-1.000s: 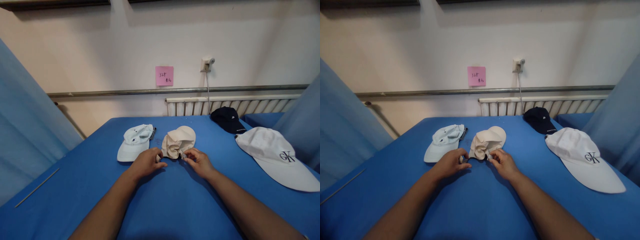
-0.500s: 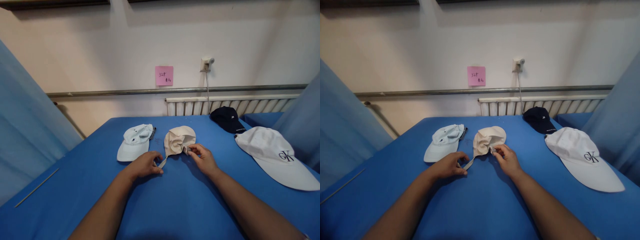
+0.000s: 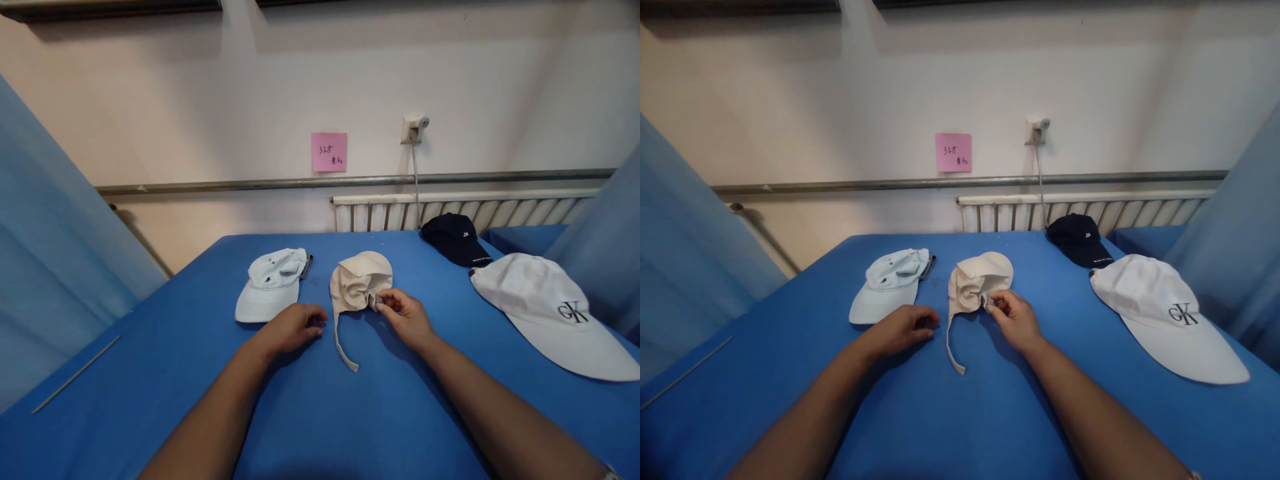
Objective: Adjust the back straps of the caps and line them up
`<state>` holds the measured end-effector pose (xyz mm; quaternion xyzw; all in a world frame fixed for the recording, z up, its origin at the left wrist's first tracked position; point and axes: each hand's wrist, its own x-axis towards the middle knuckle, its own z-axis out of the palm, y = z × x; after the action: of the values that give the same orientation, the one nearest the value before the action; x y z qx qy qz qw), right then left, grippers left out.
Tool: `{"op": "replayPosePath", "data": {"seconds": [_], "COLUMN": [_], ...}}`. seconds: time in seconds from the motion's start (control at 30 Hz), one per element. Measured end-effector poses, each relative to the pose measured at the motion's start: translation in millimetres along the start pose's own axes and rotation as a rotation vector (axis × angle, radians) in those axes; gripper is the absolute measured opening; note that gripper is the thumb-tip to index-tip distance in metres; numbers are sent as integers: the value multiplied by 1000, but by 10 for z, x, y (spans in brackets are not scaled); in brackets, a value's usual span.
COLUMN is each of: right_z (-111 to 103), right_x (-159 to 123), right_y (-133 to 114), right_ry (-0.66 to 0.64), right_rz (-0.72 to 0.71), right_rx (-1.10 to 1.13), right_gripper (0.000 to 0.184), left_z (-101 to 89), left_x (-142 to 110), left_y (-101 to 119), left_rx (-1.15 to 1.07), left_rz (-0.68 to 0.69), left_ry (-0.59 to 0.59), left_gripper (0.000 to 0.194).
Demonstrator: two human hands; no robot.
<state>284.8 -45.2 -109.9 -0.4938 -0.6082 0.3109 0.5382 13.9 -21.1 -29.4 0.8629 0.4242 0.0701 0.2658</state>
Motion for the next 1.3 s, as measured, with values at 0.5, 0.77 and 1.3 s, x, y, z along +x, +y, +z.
{"op": "replayPosePath", "data": {"seconds": [0.5, 0.77, 1.3], "right_z": [86, 86, 106], "right_x": [-64, -107, -156], "right_y": [-41, -185, -213], "right_ry": [-61, -87, -144], "right_rz": [-77, -215, -365], "right_rx": [-56, -78, -145], "right_gripper": [16, 16, 21], "left_z": [328, 438, 454], "left_x": [125, 222, 210], "left_y": [219, 201, 254], "left_rx": [-245, -595, -576], "left_rz": [234, 52, 40], "left_ry": [23, 194, 243], "left_gripper": [19, 28, 29]}}
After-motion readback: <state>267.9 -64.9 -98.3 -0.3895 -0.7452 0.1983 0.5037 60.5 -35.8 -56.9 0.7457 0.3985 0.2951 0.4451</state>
